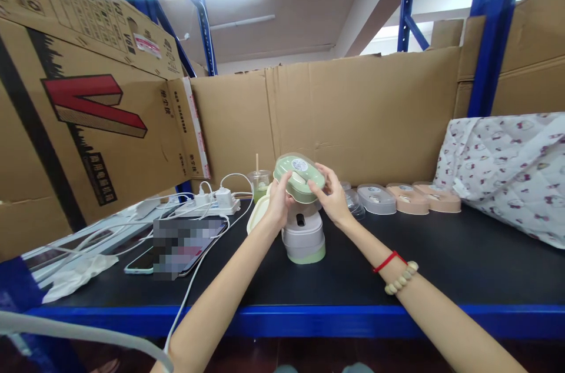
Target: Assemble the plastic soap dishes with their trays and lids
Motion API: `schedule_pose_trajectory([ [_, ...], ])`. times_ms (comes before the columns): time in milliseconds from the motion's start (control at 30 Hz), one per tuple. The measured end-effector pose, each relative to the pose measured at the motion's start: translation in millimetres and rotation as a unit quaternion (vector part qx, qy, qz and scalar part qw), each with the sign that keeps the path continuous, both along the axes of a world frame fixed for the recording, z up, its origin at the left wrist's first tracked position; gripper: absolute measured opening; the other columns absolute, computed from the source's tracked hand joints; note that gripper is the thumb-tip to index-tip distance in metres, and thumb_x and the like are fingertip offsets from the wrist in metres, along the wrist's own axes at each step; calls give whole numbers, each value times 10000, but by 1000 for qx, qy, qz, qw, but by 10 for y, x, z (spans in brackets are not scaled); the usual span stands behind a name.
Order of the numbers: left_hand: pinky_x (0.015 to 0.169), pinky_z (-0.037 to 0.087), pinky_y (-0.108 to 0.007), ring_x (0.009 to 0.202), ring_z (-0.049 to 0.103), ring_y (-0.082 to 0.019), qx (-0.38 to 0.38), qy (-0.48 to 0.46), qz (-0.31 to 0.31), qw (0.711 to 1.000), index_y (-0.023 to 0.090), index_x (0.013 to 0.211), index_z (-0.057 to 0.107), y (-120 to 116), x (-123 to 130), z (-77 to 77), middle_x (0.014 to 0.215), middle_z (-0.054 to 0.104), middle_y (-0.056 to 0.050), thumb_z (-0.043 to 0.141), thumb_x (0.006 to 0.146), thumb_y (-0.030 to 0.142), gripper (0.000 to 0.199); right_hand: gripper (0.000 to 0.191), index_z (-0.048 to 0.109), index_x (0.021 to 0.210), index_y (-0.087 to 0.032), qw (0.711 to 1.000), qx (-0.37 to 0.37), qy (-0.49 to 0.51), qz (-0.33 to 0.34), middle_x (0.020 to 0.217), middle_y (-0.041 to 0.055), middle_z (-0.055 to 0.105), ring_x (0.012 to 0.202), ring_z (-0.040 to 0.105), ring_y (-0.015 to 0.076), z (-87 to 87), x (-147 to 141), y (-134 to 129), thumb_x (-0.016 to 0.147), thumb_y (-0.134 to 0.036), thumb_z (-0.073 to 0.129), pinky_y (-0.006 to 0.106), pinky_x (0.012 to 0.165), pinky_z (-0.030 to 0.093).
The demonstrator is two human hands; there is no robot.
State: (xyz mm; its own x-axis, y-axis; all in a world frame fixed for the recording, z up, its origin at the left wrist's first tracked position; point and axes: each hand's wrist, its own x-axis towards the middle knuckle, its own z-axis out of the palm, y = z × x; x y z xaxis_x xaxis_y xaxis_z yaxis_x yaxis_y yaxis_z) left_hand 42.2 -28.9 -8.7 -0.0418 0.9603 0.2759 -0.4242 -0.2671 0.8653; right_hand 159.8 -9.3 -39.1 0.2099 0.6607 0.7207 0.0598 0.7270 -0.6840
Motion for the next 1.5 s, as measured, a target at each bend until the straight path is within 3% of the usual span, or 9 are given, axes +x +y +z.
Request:
schedule_pose_trajectory([
  [133,715,514,-281,950,644,-212,42,3,-26,999,200,1026,577,-20,3,29,1065,680,-80,602,729,369,343,772,452,1218,-230,986,-113,82,94,937,49,654,691,636,183,67,14,-4,559,-549,696,365,618,561],
  [267,759,493,-272,1066,590,-223,82,54,-20,995,197,922,601,11,-3,19,1147,644,-86,612,722,433,310,586,483,1144,-280,971,-137,158,116,871,-12,662,590,616,144,153,122,66,640,-540,629,293,504,537],
  [467,759,472,-296,1076,563,-229,62,102,38,992,221,999,576,49,-14,-21,1121,633,-95,635,661,372,376,514,449,1191,-200,950,-89,247,-166,1199,108,573,1015,596,227,213,684,289,773,-499,427,353,750,530],
  [567,737,481,-306,1026,577,-233,62,117,77,988,213,937,580,51,-26,-23,1032,640,-86,638,611,344,356,527,410,1237,-165,894,-61,267,-356,1260,152,520,1137,518,255,170,1076,381,792,-446,414,407,905,454],
  [700,713,485,-321,956,587,-236,47,125,126,983,204,850,573,58,-60,-4,890,641,-67,610,579,329,301,507,415,1234,-180,822,-94,249,-503,1231,156,538,1108,528,283,77,1563,424,788,-420,439,440,896,442],
  [867,687,475,-312,942,578,-236,46,135,153,978,202,805,566,29,-64,26,851,631,-60,590,582,319,253,545,423,1233,-182,811,-144,216,-525,1208,157,544,1146,494,312,-37,2016,377,750,-426,485,436,916,411],
  [1033,701,469,-313,885,584,-215,66,145,145,977,205,791,566,14,-17,-10,825,623,-45,574,598,294,213,811,404,1287,-200,792,-254,188,-522,1214,194,501,1062,513,380,-156,2231,367,555,-385,697,511,880,392],
  [1367,728,451,-310,863,569,-203,72,137,159,975,204,780,553,67,-46,-30,809,597,-39,563,620,263,172,561,530,1194,-210,751,-214,120,-613,1245,181,444,1193,334,398,-216,2105,233,641,-291,580,585,941,252],
  [1500,729,445,-289,853,567,-185,85,152,162,971,206,768,554,54,-42,-12,806,597,-31,547,659,222,111,438,565,1118,-167,783,-150,3,-603,1198,172,467,1154,390,354,-97,1939,112,692,-207,476,543,928,289],
])
